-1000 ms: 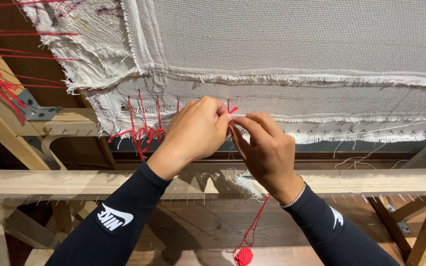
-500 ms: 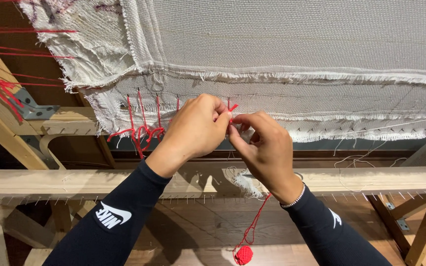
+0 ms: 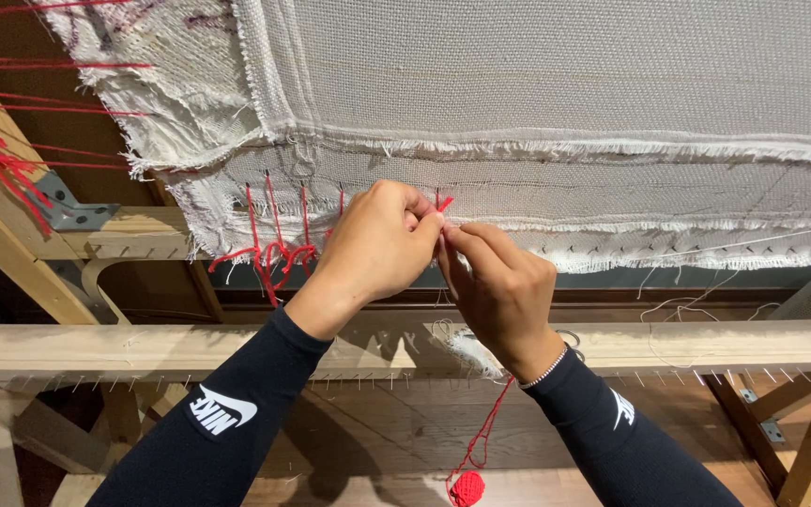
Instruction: Knotting red yarn onto a rug canvas on a weaving loom.
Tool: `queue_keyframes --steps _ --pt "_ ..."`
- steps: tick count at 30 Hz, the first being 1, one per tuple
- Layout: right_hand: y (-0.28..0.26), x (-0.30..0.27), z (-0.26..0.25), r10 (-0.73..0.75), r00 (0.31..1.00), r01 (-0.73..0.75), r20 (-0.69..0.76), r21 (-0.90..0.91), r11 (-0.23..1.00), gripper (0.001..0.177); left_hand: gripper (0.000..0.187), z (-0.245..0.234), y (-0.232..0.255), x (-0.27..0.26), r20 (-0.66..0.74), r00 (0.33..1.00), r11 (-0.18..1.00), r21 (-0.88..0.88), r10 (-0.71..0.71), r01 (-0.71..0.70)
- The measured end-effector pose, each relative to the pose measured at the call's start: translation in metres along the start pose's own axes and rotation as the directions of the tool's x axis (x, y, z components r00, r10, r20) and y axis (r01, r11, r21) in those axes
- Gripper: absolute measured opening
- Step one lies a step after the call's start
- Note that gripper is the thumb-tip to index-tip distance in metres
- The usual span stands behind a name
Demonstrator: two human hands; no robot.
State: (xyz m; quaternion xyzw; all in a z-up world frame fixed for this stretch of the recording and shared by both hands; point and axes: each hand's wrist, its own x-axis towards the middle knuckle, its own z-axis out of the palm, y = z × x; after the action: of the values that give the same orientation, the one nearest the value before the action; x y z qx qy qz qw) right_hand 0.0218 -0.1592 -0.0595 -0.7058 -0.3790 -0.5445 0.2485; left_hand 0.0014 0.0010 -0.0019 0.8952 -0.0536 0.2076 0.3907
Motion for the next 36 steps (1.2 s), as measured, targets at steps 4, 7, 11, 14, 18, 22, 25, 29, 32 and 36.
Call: queue_keyframes --steps 4,7,11,14,18,22,25,29,32,36 --pt "-0.003 0.004 -0.002 0.004 1.0 -0.004 0.02 -0.004 1.0 0.01 0.023 -0.003 -0.001 0.001 -0.003 0.999 0.999 -0.032 0.039 -0.039" --pt "-0.004 0.011 -0.007 0.036 0.997 -0.037 0.071 0.002 0.999 0.009 0.021 -0.006 0.003 -0.001 0.01 1.0 0.999 -0.033 -0.013 0.013" --pt "-0.006 0.018 -0.015 0.05 0.99 -0.051 0.131 0.006 0.999 0.009 0.021 -0.002 0.001 -0.003 -0.043 0.999 0.996 -0.084 0.017 -0.02" --pt "-0.006 0.023 -0.02 0.038 0.983 -0.038 0.18 -0.003 0.999 0.009 0.021 0.001 0.0 -0.004 -0.062 0.998 0.993 -0.115 0.006 -0.013" --pt "-0.001 0.026 -0.025 0.001 0.967 0.001 0.254 -0.008 1.0 0.011 0.02 0.009 -0.005 -0.008 -0.139 0.99 0.985 -0.172 0.001 -0.025" --pt "0.0 0.023 -0.03 0.034 0.943 -0.03 0.33 -0.017 0.999 0.009 0.018 0.015 -0.005 -0.015 -0.204 0.978 0.966 -0.237 0.05 -0.099" --pt "0.002 0.016 -0.036 -0.013 0.922 0.008 0.387 0.013 1.0 0.013 0.016 0.014 -0.006 -0.02 -0.294 0.952 0.975 -0.178 0.079 -0.136" --pt "0.004 0.007 -0.039 -0.064 0.868 0.079 0.492 -0.009 0.997 0.013 0.011 0.02 -0.014 -0.026 -0.423 0.879 0.969 -0.009 0.219 -0.246" --pt "0.006 0.001 -0.035 -0.129 0.841 0.159 0.525 -0.014 0.987 0.01 0.009 0.022 -0.018 -0.029 -0.475 0.833 0.953 0.047 0.286 -0.3" --pt "0.009 -0.003 -0.029 -0.203 0.792 0.296 0.576 -0.071 0.952 0.009 0.007 0.026 -0.024 -0.029 -0.495 0.783 0.926 0.159 0.376 -0.344"
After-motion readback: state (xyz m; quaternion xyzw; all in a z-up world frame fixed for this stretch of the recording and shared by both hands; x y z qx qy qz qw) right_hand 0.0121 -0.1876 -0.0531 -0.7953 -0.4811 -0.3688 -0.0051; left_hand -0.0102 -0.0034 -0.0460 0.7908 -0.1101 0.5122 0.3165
